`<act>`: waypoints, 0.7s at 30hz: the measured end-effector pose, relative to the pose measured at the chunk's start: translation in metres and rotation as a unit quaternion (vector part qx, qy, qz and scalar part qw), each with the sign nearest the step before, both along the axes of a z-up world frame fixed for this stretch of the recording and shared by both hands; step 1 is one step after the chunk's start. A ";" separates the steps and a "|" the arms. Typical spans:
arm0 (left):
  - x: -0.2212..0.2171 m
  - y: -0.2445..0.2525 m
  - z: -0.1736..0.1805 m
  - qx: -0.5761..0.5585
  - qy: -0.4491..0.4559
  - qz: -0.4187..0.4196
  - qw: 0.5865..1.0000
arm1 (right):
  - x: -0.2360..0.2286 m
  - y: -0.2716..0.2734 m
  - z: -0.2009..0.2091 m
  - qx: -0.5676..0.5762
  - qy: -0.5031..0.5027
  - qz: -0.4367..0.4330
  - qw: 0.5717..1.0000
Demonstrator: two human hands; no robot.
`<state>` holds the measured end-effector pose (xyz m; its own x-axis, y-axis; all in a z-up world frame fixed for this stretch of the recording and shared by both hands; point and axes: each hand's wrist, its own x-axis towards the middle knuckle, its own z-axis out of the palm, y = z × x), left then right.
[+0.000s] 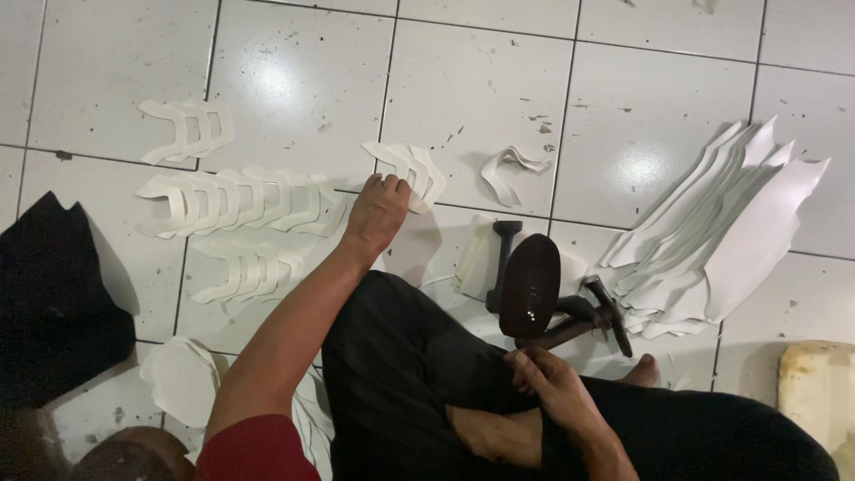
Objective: The person sits on the floor and uses a hammer to shape a white material piece on a dark curved anvil. They repeatedly pick up white material pieces, place them on the anvil, and strike them with the hammer to shape them.
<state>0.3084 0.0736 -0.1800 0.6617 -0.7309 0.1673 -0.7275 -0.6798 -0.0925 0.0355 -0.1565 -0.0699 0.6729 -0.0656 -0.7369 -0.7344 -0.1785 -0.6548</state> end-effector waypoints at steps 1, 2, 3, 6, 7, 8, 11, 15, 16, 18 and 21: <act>0.000 -0.001 0.002 0.000 0.000 -0.001 1.000 | 0.002 0.001 0.002 0.000 0.000 -0.001 1.000; -0.001 -0.002 0.003 -0.015 -0.003 0.005 1.000 | 0.004 0.001 0.005 -0.005 0.010 0.000 1.000; -0.001 -0.003 0.004 -0.030 -0.004 0.012 0.999 | 0.005 0.002 0.007 -0.011 0.020 0.002 1.000; -0.010 -0.010 0.048 0.011 0.007 -0.012 1.000 | -0.004 -0.002 -0.007 -0.023 -0.018 0.023 0.999; -0.013 -0.009 0.044 0.012 0.008 -0.011 1.000 | -0.003 0.000 -0.005 -0.022 -0.017 0.024 0.999; -0.015 -0.008 0.040 0.049 0.025 -0.027 0.998 | -0.002 0.001 -0.003 -0.016 0.003 0.009 1.000; -0.015 -0.007 0.038 0.063 0.073 -0.027 0.995 | 0.003 0.002 0.002 -0.010 0.025 -0.005 1.000; -0.016 -0.008 0.040 0.032 0.115 -0.007 0.993 | -0.007 0.001 -0.011 0.023 -0.009 -0.035 0.999; -0.018 -0.008 0.040 0.032 0.116 -0.007 0.993 | -0.006 0.002 -0.007 0.022 -0.009 -0.035 0.999; -0.017 -0.006 0.042 0.003 0.098 -0.007 0.995 | 0.000 0.001 -0.001 -0.013 0.014 0.005 1.000; -0.013 0.000 0.036 0.041 0.072 -0.019 0.996 | 0.007 0.004 0.009 -0.010 0.059 -0.003 0.998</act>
<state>0.2953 0.0732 -0.1438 0.6455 -0.7637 0.0112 -0.7629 -0.6454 -0.0387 0.0423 -0.1523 -0.0613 0.5807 -0.0841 -0.8098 -0.8075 -0.1860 -0.5598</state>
